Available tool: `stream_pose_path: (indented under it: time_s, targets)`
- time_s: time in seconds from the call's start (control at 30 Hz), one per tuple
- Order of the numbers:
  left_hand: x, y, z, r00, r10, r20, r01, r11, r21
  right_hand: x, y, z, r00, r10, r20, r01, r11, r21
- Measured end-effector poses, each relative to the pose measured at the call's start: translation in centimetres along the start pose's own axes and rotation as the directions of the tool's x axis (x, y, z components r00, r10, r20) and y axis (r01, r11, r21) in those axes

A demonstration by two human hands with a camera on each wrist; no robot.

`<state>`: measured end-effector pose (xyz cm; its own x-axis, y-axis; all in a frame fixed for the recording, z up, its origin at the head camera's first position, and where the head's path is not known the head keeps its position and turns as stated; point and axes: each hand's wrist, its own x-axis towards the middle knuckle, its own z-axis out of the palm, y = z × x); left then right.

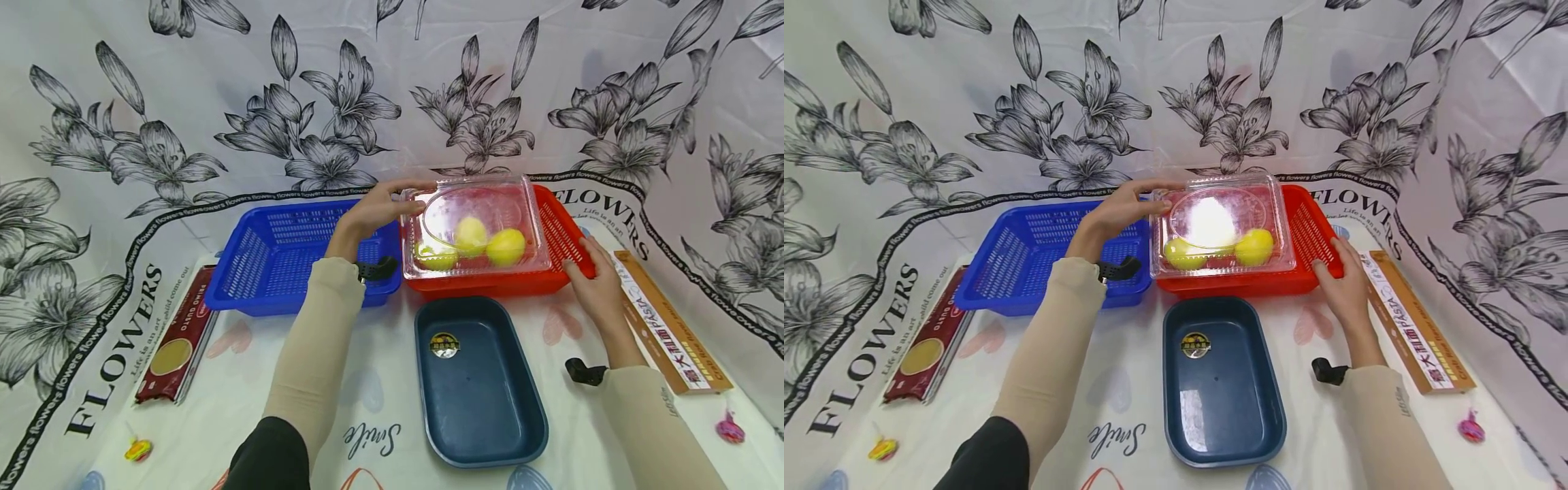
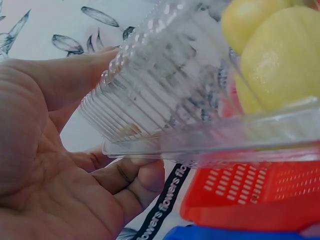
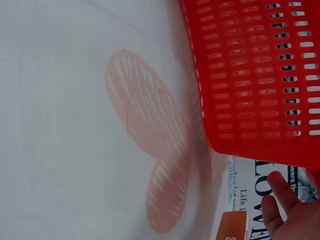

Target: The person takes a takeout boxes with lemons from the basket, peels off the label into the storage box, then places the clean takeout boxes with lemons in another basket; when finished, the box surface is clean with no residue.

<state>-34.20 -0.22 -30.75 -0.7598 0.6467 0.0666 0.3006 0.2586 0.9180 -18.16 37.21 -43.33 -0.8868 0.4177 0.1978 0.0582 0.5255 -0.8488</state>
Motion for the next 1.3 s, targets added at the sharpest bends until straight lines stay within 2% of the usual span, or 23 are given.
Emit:
stream_pose_path:
  time_s: [0.17, 0.27, 0.4, 0.67, 1.13, 1.3]
  targets:
    - [1.6, -0.2, 0.8, 1.0, 0.013, -0.015, -0.013, 1.0, 0.008, 0.1, 0.2, 0.1, 1.0, 0.002, -0.006, -0.002, 1.0, 0.004]
    - [2.5, -0.5, 1.3, 1.0, 0.018, -0.015, -0.019, 0.999, -0.027, 0.1, 0.2, 0.1, 1.0, 0.0, -0.008, 0.0, 1.0, 0.003]
    - [3.6, -1.0, 2.1, 1.0, -0.01, -0.016, 0.009, 0.997, -0.07, 0.1, 0.3, 0.1, 1.0, 0.002, -0.012, -0.002, 1.0, -0.001]
    - [5.7, -2.5, 3.7, 0.998, -0.057, -0.006, 0.056, 0.993, -0.101, 0.1, 0.6, 0.0, 0.999, -0.006, -0.033, 0.006, 1.0, 0.005]
    - [7.5, -5.3, 5.5, 0.981, -0.162, -0.105, 0.148, 0.981, -0.125, 0.2, 0.5, 0.3, 1.0, 0.02, -0.001, -0.02, 1.0, -0.011]
    - [8.0, -5.8, 6.5, 0.974, -0.194, -0.117, 0.18, 0.976, -0.124, 0.4, 0.6, 0.2, 1.0, 0.023, 0.003, -0.023, 1.0, -0.009]
